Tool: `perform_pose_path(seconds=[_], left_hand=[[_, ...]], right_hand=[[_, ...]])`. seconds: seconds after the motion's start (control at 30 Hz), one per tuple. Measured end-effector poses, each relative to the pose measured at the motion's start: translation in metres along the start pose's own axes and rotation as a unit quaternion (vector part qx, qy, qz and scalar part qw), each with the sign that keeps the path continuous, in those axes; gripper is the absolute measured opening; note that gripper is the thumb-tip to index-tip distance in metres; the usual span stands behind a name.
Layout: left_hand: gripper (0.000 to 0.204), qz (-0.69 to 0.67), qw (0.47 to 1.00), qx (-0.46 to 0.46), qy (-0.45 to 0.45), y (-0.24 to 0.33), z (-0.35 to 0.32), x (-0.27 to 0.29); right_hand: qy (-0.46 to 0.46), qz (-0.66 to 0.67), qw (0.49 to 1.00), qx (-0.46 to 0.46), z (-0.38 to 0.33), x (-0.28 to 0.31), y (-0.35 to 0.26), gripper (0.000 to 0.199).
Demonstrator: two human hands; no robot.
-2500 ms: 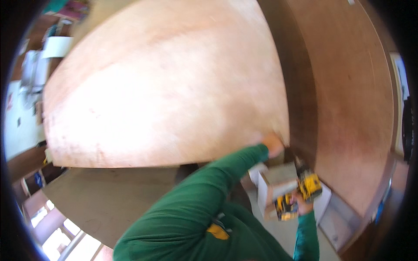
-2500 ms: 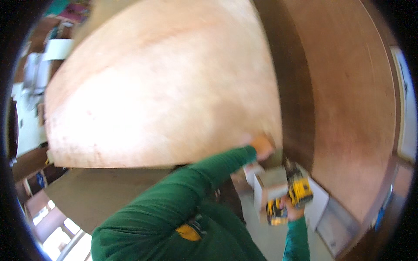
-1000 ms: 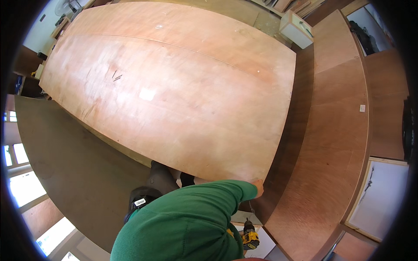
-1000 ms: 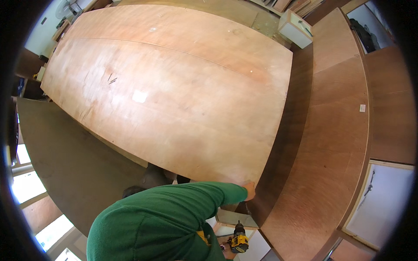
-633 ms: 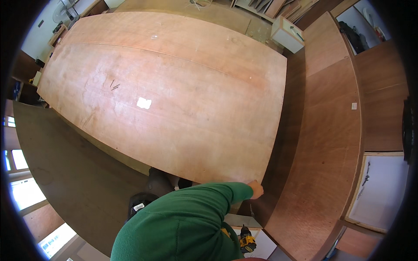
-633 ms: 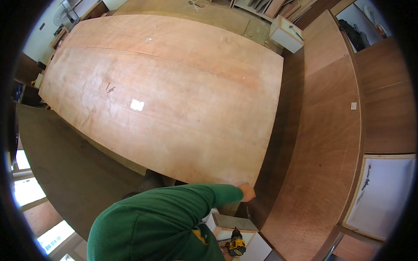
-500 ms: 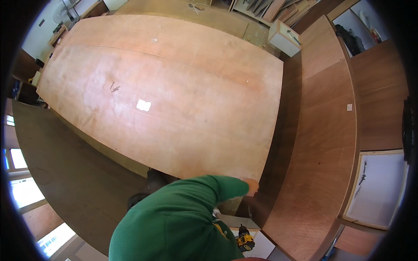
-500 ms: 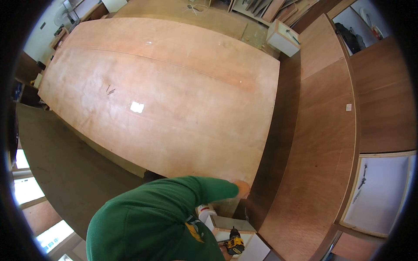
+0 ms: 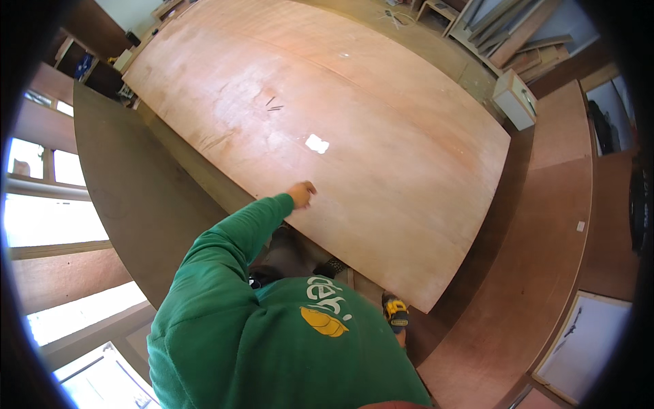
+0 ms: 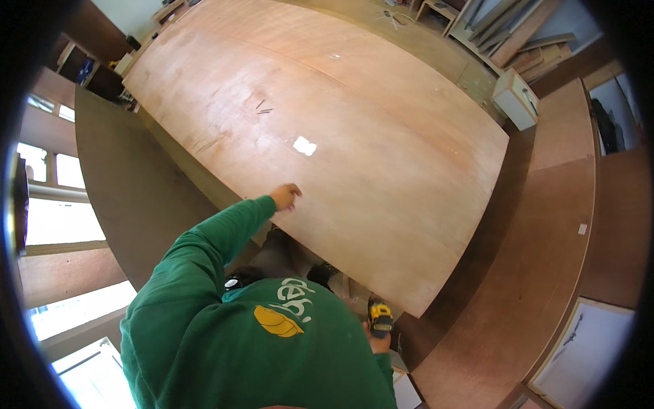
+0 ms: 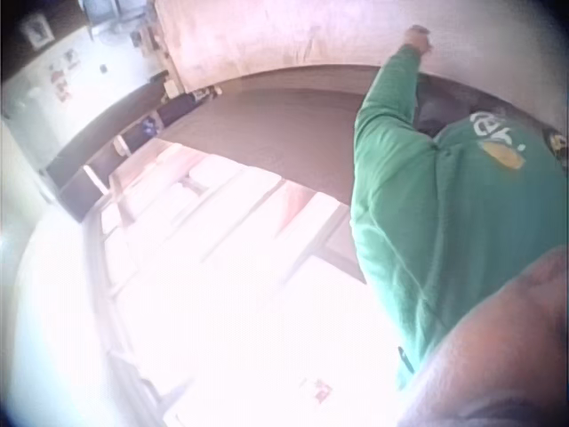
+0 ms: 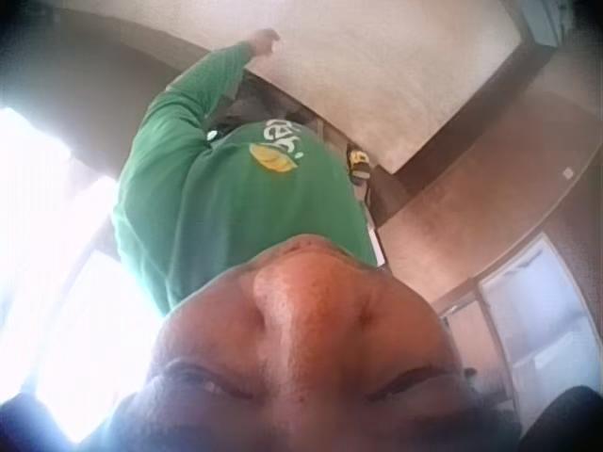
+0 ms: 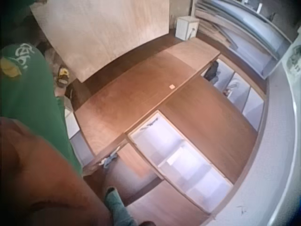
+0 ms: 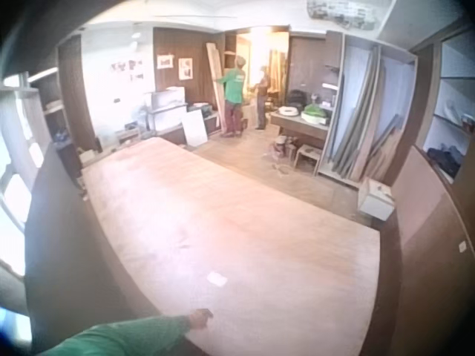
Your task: The person drills several holes into a large sheet of plywood using a power drill and then helps another person move and position the plywood sheet.
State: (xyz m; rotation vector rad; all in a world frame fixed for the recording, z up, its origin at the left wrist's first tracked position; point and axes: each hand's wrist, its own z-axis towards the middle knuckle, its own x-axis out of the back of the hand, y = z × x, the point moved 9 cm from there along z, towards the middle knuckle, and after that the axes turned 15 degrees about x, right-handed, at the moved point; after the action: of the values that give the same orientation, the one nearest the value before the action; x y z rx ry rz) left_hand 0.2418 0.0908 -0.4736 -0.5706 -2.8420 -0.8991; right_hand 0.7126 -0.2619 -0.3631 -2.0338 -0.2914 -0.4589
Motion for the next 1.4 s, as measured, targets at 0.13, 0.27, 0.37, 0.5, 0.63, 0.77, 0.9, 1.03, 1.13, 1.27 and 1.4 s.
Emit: perform_pose_path(seconds=[0.13, 0.27, 0.37, 0.5, 0.63, 0.77, 0.9, 1.03, 1.13, 1.27, 1.4], left_hand=[[0.023, 0.103, 0.974, -0.062, 0.193, -0.013, 0.012, 0.133], [0.018, 0.191, 0.928, -0.115, 0.298, 0.047, 0.024, 0.212], [0.018, 0.242, 0.900, -0.153, 0.329, 0.083, 0.072, 0.249], [0.023, 0.302, 0.867, -0.192, 0.346, 0.131, 0.114, 0.259], [0.025, 0.261, 0.886, -0.169, 0.343, 0.130, 0.149, 0.268], [0.017, 0.364, 0.819, -0.284, 0.341, 0.123, 0.145, 0.265], [0.018, 0.362, 0.817, -0.279, 0.352, 0.133, 0.131, 0.270], [0.021, 0.329, 0.875, -0.136, 0.329, 0.124, 0.153, 0.287], [0.024, 0.334, 0.884, -0.117, 0.304, 0.128, 0.158, 0.285], [0.025, 0.189, 0.897, -0.186, 0.354, 0.143, 0.138, 0.299], [0.023, 0.024, 0.945, -0.141, 0.293, 0.128, 0.163, 0.324]], right_hand=[[-0.076, -0.085, 0.992, -0.056, 0.043, -0.041, -0.131, 0.034], [-0.073, -0.124, 0.990, 0.009, 0.065, -0.070, -0.188, 0.034], [-0.078, -0.093, 0.992, 0.043, 0.063, -0.101, -0.208, 0.036], [-0.072, -0.052, 0.995, 0.046, 0.072, -0.132, -0.218, 0.037], [-0.077, -0.070, 0.995, 0.010, 0.106, -0.175, -0.214, 0.038], [-0.097, -0.084, 0.991, -0.025, 0.141, -0.214, -0.213, 0.039], [-0.109, -0.094, 0.989, -0.033, 0.165, -0.231, -0.223, 0.040], [-0.126, -0.099, 0.987, -0.029, 0.184, -0.246, -0.233, 0.042], [-0.130, -0.098, 0.986, -0.030, 0.193, -0.252, -0.235, 0.043], [-0.123, -0.095, 0.987, -0.039, 0.197, -0.254, -0.231, 0.044], [-0.133, -0.100, 0.985, -0.042, 0.201, -0.260, -0.232, 0.045]])
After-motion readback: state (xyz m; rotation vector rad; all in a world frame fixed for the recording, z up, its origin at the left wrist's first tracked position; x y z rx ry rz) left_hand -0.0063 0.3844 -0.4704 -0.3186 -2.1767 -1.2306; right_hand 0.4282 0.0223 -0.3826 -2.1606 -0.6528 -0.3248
